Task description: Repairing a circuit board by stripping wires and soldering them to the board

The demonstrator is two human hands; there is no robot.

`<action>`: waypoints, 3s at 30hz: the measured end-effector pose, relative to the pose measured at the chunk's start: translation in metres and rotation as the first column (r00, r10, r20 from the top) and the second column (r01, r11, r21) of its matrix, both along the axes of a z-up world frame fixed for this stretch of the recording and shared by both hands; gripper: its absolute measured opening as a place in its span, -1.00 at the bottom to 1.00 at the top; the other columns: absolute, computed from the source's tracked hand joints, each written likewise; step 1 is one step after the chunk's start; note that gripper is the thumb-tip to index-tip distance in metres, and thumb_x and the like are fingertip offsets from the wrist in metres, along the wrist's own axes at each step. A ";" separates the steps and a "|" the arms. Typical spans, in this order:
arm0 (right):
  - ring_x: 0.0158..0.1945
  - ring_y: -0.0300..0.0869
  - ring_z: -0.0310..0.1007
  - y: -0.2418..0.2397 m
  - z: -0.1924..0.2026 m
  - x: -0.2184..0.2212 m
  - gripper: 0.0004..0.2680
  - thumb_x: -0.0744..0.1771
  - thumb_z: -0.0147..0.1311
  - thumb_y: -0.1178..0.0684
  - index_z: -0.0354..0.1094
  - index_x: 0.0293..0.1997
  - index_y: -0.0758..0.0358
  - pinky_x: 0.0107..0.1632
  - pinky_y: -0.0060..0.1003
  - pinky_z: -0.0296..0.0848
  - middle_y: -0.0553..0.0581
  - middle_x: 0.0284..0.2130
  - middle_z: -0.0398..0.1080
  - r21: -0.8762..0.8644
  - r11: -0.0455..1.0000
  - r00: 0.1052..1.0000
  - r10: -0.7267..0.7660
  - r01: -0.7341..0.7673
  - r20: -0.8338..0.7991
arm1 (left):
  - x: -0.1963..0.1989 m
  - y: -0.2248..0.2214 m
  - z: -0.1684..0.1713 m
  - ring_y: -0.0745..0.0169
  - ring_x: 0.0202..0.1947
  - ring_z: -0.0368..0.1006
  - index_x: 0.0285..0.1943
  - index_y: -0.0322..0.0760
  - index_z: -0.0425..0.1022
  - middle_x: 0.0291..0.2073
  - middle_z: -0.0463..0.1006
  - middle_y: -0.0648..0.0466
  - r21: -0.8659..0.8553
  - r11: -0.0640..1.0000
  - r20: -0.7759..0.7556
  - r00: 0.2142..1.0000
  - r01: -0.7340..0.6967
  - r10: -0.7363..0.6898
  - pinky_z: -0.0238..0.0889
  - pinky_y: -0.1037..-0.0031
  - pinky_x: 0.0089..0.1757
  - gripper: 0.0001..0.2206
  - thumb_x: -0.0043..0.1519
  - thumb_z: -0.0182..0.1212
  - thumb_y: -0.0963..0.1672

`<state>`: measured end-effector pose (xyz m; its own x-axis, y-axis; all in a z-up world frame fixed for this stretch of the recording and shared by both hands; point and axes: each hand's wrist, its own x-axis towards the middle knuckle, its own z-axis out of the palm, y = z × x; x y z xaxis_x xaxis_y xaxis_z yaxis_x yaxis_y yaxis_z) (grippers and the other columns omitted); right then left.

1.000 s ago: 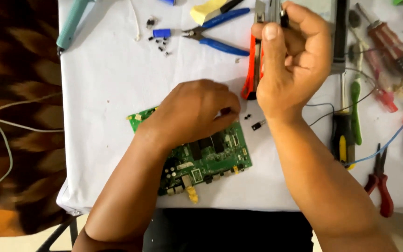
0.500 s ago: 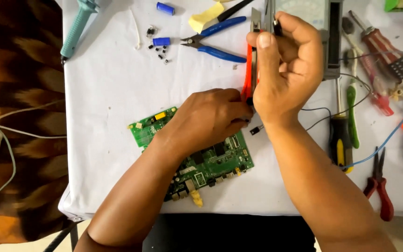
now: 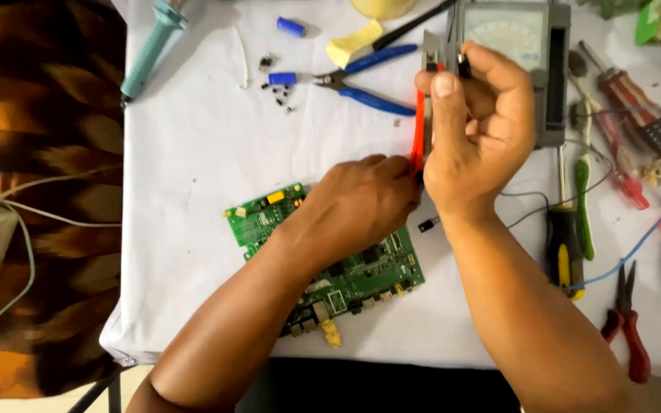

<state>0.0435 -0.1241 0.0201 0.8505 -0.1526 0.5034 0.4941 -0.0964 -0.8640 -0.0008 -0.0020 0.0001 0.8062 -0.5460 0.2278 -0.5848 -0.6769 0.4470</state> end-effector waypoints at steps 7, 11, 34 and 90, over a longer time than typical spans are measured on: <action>-0.14 0.03 0.66 0.000 0.000 0.002 -0.80 0.47 0.08 0.06 0.25 0.14 0.36 -0.08 -0.25 0.62 0.31 -0.14 0.49 -0.048 0.999 0.999 -0.003 0.005 0.038 | 0.004 0.002 -0.005 -0.11 -0.45 0.46 -0.41 -0.16 0.57 -0.42 0.50 0.04 -0.016 1.000 0.116 0.993 0.016 -0.014 0.31 0.08 -0.53 -0.88 0.19 0.23 -0.13; -0.13 0.01 0.65 0.000 -0.001 0.004 -0.80 0.47 0.06 0.08 0.23 0.17 0.36 -0.06 -0.26 0.61 0.36 -0.22 0.51 -0.024 1.000 1.000 0.016 -0.015 0.013 | 0.004 0.006 0.002 -0.17 -0.47 0.42 -0.51 -0.17 0.51 -0.48 0.47 0.05 -0.047 0.998 0.078 0.997 0.032 -0.028 0.22 0.03 -0.59 -0.88 0.11 0.23 -0.14; -0.14 0.04 0.65 -0.001 -0.007 0.004 -0.81 0.46 0.08 0.12 0.23 0.15 0.39 -0.02 -0.21 0.67 0.33 0.02 0.45 0.013 1.000 1.000 0.012 -0.013 0.027 | 0.006 0.011 0.002 -0.25 -0.42 0.37 -0.17 -0.42 0.36 -0.31 0.40 -0.15 -0.120 0.992 -0.032 0.999 0.038 -0.042 0.27 0.00 -0.44 -0.85 0.38 0.00 -0.16; -0.01 -0.11 0.62 -0.009 0.000 -0.007 -0.64 0.40 0.18 0.32 0.13 0.33 0.38 0.14 -0.34 0.59 0.40 -0.07 0.56 -0.155 0.953 0.966 0.256 -0.260 -0.047 | 0.028 0.044 0.028 0.55 -0.32 0.38 -0.16 -0.20 0.53 -0.33 0.55 0.24 -0.693 0.492 -0.617 0.786 -0.526 -0.029 0.25 0.70 -0.24 -0.92 0.29 0.34 -0.14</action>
<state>0.0362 -0.1328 0.0198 0.8633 0.1539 0.4807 0.4980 -0.1053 -0.8607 0.0271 0.0419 0.0285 0.9950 -0.0941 -0.0343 0.0412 0.0724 0.9965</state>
